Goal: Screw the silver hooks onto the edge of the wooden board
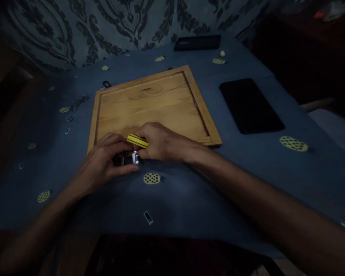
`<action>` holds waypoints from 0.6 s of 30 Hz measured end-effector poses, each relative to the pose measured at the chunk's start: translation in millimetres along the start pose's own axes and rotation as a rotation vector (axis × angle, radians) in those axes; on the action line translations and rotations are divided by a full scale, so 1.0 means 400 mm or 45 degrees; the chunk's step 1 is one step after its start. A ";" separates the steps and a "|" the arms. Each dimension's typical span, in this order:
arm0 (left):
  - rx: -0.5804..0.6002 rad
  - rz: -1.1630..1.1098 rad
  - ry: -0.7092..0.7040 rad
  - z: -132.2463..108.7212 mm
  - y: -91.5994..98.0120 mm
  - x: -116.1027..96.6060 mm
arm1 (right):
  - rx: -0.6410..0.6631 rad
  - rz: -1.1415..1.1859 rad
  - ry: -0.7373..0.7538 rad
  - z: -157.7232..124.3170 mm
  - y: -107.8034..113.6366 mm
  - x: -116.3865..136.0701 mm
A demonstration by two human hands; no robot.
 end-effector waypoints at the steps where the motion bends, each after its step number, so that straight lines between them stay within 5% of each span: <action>1: 0.005 -0.001 0.005 0.000 -0.001 0.000 | -0.006 -0.016 0.005 0.000 0.000 0.000; 18: 0.017 0.008 -0.001 -0.002 -0.005 0.004 | 0.011 -0.020 0.027 0.002 0.000 0.001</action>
Point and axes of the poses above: each hand's wrist, its own z-axis towards the middle knuckle, its own y-axis out of the back of the hand, x = y × z, the point moved 6 cm from there along z, towards the middle knuckle, and after that the axes turned 11 degrees about -x, right-handed, at the moved point
